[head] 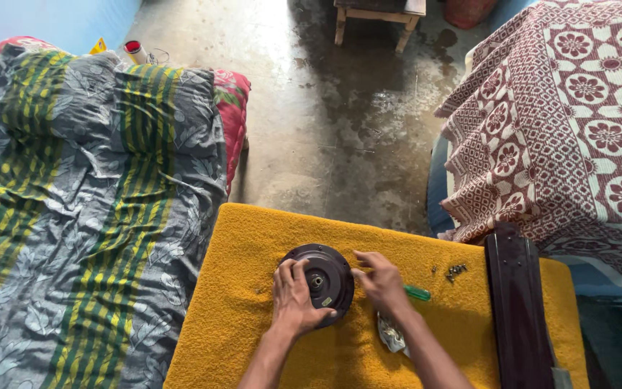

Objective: The person wipes a fan blade with a cloth, then uses a screwdriver to remove screws from the fan motor housing. They separate the housing into two halves, exposing the internal components, and continue to remove a ring from one half.

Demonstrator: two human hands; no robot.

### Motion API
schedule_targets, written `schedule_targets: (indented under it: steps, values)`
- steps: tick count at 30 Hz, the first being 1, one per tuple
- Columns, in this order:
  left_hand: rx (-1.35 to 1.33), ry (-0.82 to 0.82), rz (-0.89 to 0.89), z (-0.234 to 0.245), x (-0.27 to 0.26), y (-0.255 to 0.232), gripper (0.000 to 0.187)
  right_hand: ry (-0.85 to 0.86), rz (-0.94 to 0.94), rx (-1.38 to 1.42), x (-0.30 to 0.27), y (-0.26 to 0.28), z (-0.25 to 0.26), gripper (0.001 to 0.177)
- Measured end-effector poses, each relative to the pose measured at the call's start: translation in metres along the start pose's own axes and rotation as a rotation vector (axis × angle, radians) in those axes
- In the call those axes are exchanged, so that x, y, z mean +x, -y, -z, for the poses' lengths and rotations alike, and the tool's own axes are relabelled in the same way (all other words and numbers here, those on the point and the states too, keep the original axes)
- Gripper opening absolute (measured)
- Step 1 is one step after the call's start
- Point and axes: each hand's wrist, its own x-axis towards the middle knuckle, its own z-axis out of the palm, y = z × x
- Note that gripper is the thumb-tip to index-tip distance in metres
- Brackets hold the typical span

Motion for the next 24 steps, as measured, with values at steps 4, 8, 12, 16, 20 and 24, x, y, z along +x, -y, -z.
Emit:
schedule_targets:
  steps: [4,8,12,16,20,24]
  values:
    - [-0.091,-0.164,-0.049,-0.001,-0.007,0.002,0.132,-0.082,-0.057,-0.127,-0.01,0.038,-0.022,0.022]
    - [0.05,-0.036,-0.006,0.006,-0.003,-0.007,0.134,0.039,-0.201,-0.271,-0.036,0.049,-0.015,0.021]
    - [0.042,0.058,0.07,0.008,0.0,-0.022,0.127,0.101,-0.327,-0.138,-0.037,0.05,-0.006,0.016]
    - [0.023,0.005,0.074,0.005,0.003,-0.023,0.118,-0.129,-0.111,-0.028,-0.019,0.049,-0.009,0.018]
    - [0.049,0.053,0.075,0.006,0.01,-0.021,0.121,-0.13,0.002,-0.098,-0.001,0.047,-0.012,0.018]
    - [0.08,0.064,0.085,0.004,0.012,-0.024,0.121,-0.075,0.033,-0.216,0.008,0.037,-0.013,0.014]
